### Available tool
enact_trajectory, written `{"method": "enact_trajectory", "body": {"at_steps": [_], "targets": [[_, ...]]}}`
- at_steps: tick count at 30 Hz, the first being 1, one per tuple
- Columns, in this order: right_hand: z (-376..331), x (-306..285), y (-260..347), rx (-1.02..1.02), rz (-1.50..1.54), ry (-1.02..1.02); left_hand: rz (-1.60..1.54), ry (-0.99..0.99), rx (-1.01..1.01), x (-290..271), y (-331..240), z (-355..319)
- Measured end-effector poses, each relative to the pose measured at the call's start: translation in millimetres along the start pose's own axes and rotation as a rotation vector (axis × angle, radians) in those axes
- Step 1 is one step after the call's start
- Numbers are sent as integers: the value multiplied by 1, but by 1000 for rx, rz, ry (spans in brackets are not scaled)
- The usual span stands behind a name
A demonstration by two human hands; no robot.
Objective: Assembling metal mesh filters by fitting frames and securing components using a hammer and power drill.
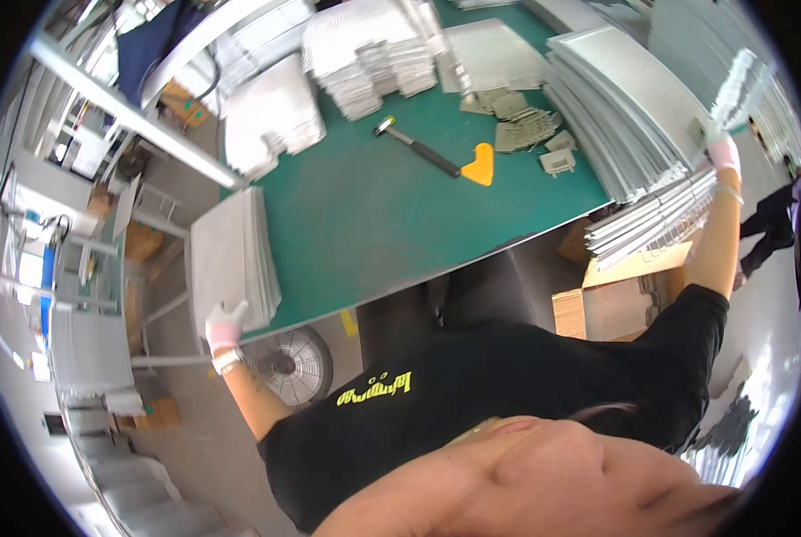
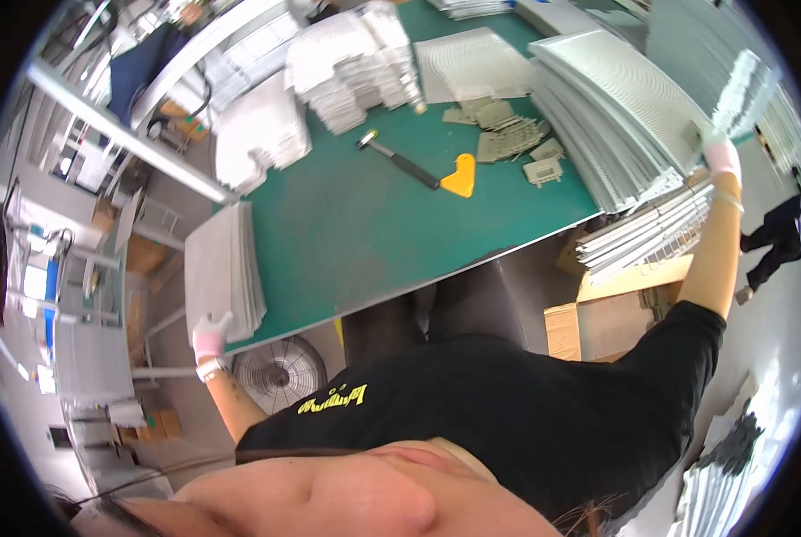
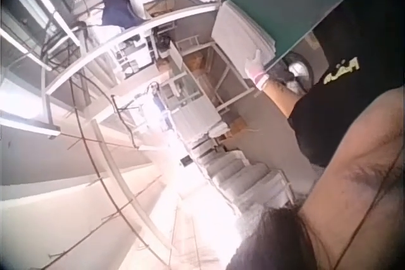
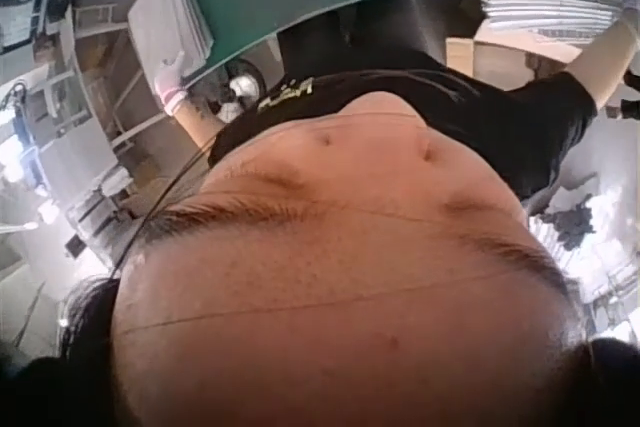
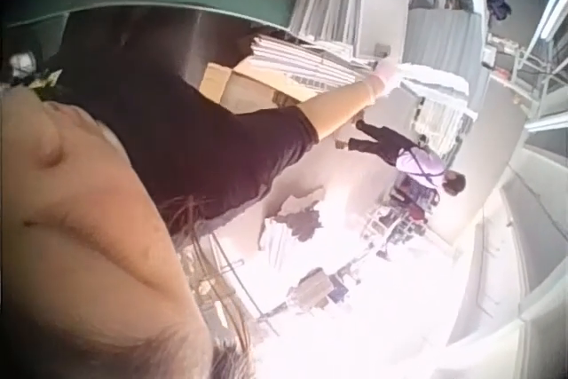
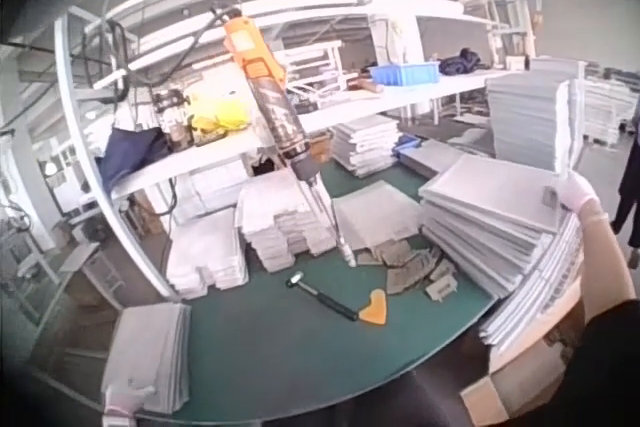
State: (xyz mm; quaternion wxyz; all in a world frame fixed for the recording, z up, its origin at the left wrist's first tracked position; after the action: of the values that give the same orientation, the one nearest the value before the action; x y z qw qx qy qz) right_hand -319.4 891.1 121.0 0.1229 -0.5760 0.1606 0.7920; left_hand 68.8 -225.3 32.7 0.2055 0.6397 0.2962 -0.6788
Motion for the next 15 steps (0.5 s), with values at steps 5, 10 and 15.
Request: {"method": "enact_trajectory", "body": {"at_steps": [5,10,15], "targets": [[-21,1,46,17,135,-7,-201,-144,-16,-81,32,-16],[-15,53,32,1,306,-43,-518,-6,-28,-38,69,13],[-43,22,37,72,420,-121,-73,38,-73,-39,9,-22]]}}
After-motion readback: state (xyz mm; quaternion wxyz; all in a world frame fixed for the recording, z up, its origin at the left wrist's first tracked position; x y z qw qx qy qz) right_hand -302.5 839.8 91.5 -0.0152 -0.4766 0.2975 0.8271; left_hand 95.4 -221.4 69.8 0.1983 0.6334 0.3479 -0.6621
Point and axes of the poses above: each hand's wrist, its own z-axis towards the middle knuckle, its own x-axis out of the palm, y = z × x, the point moved 6 cm from there along z, towards the middle knuckle, and after that the axes turned 5 degrees about x, right-handed, at the moved point
